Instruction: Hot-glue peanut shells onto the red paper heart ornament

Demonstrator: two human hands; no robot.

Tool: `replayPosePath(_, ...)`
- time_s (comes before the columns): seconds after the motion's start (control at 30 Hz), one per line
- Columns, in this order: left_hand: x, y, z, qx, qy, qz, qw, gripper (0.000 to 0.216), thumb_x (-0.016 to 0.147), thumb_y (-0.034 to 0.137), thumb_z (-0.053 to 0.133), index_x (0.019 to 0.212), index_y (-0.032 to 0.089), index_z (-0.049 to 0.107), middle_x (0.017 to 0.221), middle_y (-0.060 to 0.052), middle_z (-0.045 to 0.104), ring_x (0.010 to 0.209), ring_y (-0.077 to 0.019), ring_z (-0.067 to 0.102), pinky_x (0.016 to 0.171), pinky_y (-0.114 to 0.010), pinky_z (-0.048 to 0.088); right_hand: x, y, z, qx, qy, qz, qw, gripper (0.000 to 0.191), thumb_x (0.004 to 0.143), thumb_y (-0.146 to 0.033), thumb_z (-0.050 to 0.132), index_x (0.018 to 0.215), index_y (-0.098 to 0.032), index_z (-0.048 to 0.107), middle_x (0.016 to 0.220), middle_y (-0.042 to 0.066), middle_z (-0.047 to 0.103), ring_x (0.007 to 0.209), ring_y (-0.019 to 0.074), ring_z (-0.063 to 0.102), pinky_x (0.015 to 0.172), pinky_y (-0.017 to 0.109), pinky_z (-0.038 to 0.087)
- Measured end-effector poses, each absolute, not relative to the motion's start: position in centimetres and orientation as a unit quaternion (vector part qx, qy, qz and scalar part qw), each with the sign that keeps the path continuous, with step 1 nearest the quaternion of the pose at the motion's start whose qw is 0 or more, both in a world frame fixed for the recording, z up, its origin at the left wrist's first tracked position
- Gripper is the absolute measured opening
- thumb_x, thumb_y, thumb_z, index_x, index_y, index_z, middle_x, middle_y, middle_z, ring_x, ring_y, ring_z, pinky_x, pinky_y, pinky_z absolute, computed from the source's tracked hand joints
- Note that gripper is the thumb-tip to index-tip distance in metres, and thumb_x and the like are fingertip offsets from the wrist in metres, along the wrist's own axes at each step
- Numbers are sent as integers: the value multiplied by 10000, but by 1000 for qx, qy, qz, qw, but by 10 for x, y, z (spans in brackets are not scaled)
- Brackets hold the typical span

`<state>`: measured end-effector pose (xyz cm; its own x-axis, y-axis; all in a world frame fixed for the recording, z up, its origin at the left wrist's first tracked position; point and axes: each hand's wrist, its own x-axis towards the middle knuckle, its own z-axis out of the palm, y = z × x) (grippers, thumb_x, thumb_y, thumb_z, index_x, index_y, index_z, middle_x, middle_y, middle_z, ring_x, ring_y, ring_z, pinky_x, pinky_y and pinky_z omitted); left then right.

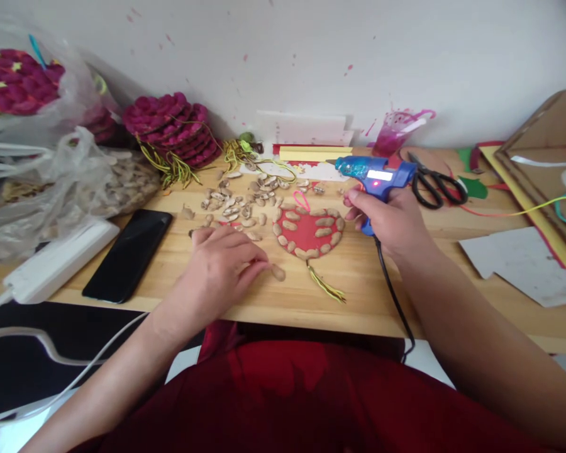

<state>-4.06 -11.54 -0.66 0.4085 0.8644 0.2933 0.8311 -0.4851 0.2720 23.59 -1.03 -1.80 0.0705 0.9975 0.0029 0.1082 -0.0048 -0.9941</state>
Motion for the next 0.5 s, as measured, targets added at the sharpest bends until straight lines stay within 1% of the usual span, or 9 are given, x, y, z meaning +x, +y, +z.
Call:
replayPosePath(0.1, -39, -116, -9, 845, 491, 199, 70, 149, 998, 242, 614, 968, 270, 757, 988, -17, 760, 970, -224, 629, 896, -413, 353, 236, -10, -18, -547, -508, 455, 486, 113, 758, -279, 774, 778, -175, 733, 675, 14, 705, 530, 119, 629, 432, 203, 444)
replayPosePath(0.17, -35, -117, -12, 853, 474, 193, 102, 162, 1002, 217, 604, 1006, 278, 754, 1048, -17, 752, 1025, -222, 616, 929, -412, 352, 235, -10, -18, -547, -509, 452, 487, 113, 757, -276, 774, 770, -172, 732, 668, 14, 702, 524, 118, 623, 438, 207, 447)
replayPosePath(0.23, -32, -116, -15, 861, 458, 189, 116, 163, 1002, 207, 606, 1004, 281, 752, 1047, -13, 745, 1037, -220, 603, 939, -409, 346, 235, -10, -18, -547, -508, 452, 488, 110, 755, -271, 773, 764, -171, 729, 669, 16, 701, 524, 119, 624, 439, 209, 446)
replayPosePath(0.4, -30, -112, -16, 868, 449, 183, 106, 156, 997, 200, 624, 965, 282, 753, 999, -8, 738, 1018, -217, 586, 931, -412, 327, 233, -11, -17, -542, -509, 454, 490, 88, 758, -261, 763, 754, -182, 724, 669, 13, 699, 545, 129, 639, 440, 209, 444)
replayPosePath(0.5, -31, -110, -15, 873, 443, 172, 113, 161, 1007, 209, 611, 968, 270, 754, 985, -21, 737, 1006, -217, 574, 941, -410, 341, 232, -12, -16, -555, -505, 456, 479, 107, 764, -278, 768, 745, -180, 730, 637, 16, 696, 529, 130, 624, 441, 213, 435)
